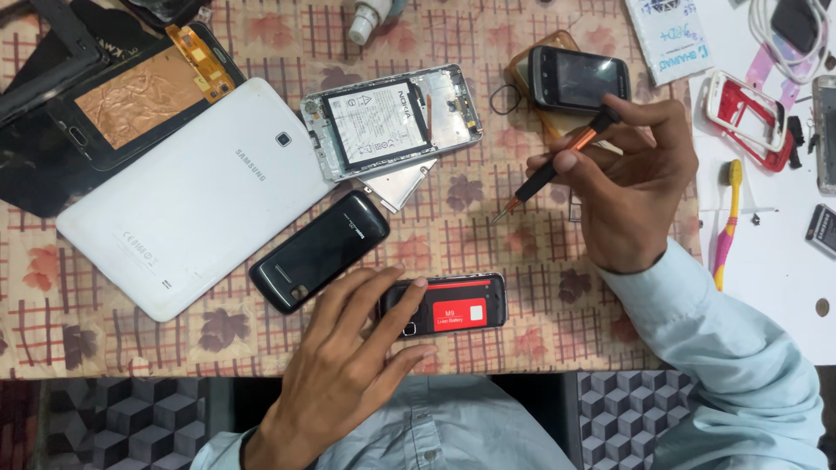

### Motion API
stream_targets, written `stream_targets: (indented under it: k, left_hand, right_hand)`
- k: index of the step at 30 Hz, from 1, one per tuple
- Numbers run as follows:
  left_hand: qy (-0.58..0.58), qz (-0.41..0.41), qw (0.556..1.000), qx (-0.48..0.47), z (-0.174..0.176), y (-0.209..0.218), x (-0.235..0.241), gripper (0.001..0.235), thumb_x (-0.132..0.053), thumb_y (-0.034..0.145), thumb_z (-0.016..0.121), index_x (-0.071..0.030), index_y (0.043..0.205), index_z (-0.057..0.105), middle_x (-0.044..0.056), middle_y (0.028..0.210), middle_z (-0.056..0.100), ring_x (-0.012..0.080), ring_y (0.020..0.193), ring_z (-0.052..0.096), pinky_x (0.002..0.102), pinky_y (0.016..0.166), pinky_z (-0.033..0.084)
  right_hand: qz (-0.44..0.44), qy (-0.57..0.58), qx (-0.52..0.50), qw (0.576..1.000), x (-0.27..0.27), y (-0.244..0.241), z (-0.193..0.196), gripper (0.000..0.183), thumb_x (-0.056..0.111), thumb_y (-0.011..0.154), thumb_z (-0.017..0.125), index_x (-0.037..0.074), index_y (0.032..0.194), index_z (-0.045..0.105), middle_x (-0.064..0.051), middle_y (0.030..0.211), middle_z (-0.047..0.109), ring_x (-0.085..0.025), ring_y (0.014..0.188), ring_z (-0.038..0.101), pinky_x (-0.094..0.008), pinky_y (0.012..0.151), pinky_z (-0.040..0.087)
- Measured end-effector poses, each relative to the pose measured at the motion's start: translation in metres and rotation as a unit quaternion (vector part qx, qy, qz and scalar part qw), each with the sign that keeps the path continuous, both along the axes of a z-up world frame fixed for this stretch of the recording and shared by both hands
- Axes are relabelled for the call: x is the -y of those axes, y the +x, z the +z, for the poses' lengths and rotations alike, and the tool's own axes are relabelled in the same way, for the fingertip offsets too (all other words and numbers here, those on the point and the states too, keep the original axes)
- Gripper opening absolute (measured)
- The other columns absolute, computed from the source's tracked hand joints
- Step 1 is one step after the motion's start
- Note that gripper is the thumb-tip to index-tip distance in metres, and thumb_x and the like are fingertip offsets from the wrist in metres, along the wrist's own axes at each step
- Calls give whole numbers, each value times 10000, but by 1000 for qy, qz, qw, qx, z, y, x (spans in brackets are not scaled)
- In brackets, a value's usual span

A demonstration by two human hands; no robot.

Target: The person assembles a black feature phone by inserting the keypad, battery, and back cover, then uses a screwdriver to secure the casing. They also handle a white tablet and a disassembled smartphone, moving parts around the workbench.

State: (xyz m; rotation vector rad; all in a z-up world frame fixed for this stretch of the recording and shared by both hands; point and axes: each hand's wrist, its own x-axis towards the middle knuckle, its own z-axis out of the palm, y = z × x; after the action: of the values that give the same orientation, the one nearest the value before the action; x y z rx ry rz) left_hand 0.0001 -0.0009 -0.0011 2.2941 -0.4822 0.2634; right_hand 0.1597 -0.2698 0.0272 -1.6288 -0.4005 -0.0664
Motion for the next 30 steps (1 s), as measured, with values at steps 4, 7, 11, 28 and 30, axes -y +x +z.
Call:
stream_targets:
  k: [4,7,11,28,30]
  left_hand:
    - [-58,71,994,64,12,-3,9,517,-248,800,868,3,1225,715,170,1217,666,329,1111,601,441,921,545]
    - [-78,96,989,84,21,1,15,465,-216,796,892,22,1162,735,138,1103,709,294,1006,648,415,854,568]
    - [-95,100,987,78,29,8,20,441,-226,781,905,33,1097,739,127,999,719,276,915,674,390,768,565]
    - [-206,86,974,31,27,11,28,236,-136,796,890,-23,964,768,79,896,749,198,792,703,313,669,547]
    - [-210,88,973,38,29,11,29,195,-96,808,873,-22,953,766,81,900,750,207,803,705,320,683,549]
  right_hand:
    - [3,99,-27,995,-6,-24,4,412,-168,981,665,54,1219,413,-134,1187,687,-260,1044,752,-484,900,661]
    - [36,143,-22,989,-11,-44,5,414,-162,999,673,64,1247,429,-138,1154,703,-251,1073,750,-513,931,676]
    - [60,162,2,985,-10,-60,4,405,-143,1032,688,67,1293,459,-156,1112,721,-241,1057,754,-523,924,691]
    - [62,170,15,983,-10,-66,1,435,-175,1037,676,80,1310,452,-145,1131,691,-225,1085,735,-534,944,686]
    - [61,165,15,984,-10,-65,0,433,-169,1038,681,78,1312,453,-145,1116,696,-226,1081,737,-533,940,688]
